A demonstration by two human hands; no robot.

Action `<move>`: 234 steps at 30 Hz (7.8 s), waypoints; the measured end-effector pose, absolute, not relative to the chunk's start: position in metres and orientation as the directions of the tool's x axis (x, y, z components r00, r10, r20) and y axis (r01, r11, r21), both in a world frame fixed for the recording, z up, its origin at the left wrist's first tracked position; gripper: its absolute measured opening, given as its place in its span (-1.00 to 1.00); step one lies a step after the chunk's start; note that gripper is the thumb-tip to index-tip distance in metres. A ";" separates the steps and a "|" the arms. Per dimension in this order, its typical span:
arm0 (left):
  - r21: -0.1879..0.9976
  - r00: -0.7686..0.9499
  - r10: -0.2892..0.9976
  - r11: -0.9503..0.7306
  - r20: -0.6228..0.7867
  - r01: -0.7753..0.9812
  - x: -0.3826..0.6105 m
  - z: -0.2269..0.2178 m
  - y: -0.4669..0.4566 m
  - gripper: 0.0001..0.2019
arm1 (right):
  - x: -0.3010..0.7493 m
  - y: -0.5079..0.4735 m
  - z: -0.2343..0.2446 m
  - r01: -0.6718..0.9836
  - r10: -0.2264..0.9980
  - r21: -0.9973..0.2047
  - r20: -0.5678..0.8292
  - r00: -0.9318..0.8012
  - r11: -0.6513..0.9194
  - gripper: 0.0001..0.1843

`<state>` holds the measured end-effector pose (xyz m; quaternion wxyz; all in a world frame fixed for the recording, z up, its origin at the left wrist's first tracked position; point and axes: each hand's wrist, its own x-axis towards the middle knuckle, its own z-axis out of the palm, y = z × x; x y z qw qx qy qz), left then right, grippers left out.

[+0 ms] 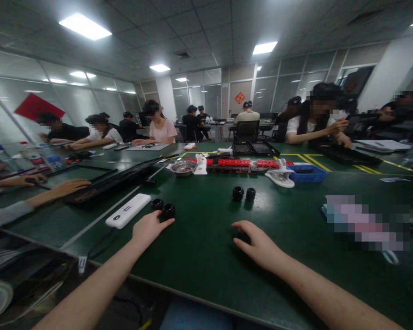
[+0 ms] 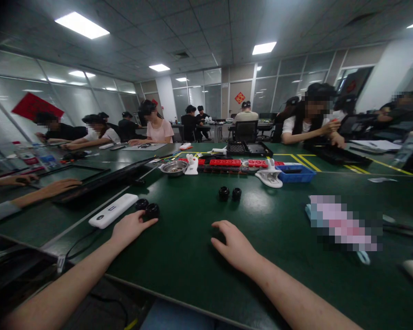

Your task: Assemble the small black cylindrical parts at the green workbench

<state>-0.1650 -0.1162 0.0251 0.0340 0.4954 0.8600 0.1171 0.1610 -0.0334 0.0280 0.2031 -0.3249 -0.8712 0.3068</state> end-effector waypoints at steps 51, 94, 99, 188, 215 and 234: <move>0.265 0.204 0.969 -0.235 0.137 0.935 -0.013 0.029 -0.068 -0.64 | 0.155 -0.026 0.018 0.466 0.752 -0.669 0.217 -0.623 0.579 -0.39; 0.825 0.060 0.992 -0.128 0.114 0.550 -0.074 -0.012 0.170 -0.16 | 0.170 0.229 0.021 0.818 0.940 -0.464 0.151 -0.306 0.341 -0.69; 0.845 0.098 0.989 -0.147 0.112 0.515 -0.062 -0.018 0.176 -0.19 | 0.154 0.218 0.012 0.701 0.890 -0.576 0.114 -0.441 0.421 -0.30; 0.732 0.398 0.917 -0.294 0.034 0.614 -0.007 0.016 -0.043 -0.35 | 0.172 -0.036 0.032 0.329 0.661 -0.624 0.423 -0.620 0.709 -0.39; 0.732 0.393 0.919 -0.246 -0.032 0.635 -0.010 0.012 -0.043 -0.15 | 0.171 -0.028 0.024 0.318 0.664 -0.619 0.473 -0.579 0.719 -0.46; 0.700 0.386 0.901 -0.405 0.197 0.588 -0.011 0.008 -0.040 -0.60 | 0.170 -0.029 0.018 0.365 0.753 -0.697 0.388 -0.531 0.617 -0.53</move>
